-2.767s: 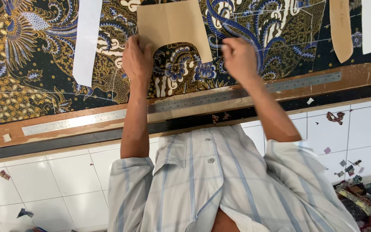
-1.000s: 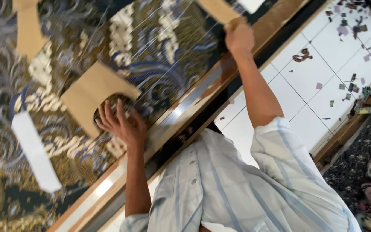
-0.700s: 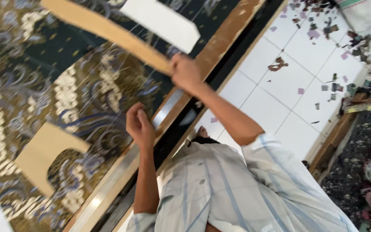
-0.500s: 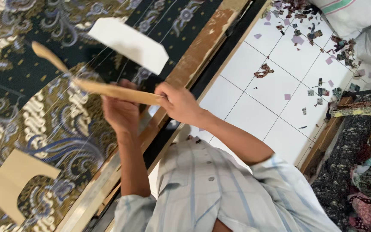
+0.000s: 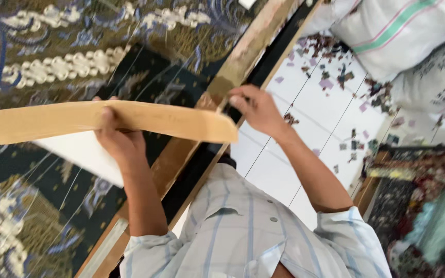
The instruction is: The person places and adjusts several cardboard pattern pieces on a large piece of patterned fabric laid out on a table. They smooth the patterns and reposition them multiple times to align with the fabric design.
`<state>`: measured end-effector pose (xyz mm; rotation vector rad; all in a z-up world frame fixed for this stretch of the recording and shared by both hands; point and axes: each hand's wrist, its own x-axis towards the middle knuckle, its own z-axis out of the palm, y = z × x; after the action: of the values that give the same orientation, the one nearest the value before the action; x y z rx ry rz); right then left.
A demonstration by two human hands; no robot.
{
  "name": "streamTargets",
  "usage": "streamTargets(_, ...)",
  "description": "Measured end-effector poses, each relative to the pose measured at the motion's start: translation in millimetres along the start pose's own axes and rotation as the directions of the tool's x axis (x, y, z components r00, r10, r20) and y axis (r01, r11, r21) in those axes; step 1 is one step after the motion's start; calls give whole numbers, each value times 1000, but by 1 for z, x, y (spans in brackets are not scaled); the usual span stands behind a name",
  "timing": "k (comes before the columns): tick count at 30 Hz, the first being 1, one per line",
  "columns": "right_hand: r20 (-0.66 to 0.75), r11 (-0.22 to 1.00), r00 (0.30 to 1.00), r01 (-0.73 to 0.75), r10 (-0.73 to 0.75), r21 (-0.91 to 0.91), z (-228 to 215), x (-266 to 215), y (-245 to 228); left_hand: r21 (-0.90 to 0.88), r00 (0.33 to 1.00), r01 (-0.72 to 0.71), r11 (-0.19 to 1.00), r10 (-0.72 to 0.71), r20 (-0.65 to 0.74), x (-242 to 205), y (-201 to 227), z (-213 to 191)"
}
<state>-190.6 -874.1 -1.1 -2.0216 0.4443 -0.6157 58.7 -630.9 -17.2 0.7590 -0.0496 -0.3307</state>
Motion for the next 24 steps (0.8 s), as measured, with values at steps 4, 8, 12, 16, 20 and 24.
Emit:
streamTargets(4,213,849,959,-266,185,457,-37,60,60,146,990,-36,989,55,-132,36,-91,54)
streamTargets(8,406,592,843,-536,352,601,-79,113,110,161,932,-138,977,183,-314,73,-161,80)
streamTargets(12,372,682,811,-583,451,442,-95,178,155,241,904,-292,925,349,-245,95,-217,81)
streamTargets(16,230,939,955,-243,187,243,-115,264,207,203,897,-368,907,404,-179,133,-264,100)
streamTargets(20,301,972,953,-39,-34,231,-133,359,267,228,786,-228,947,317,-531,191,-306,154)
streamTargets(24,297,974,931,180,-213,135,-139,456,331,83,828,103,991,-40,-560,207,-338,195)
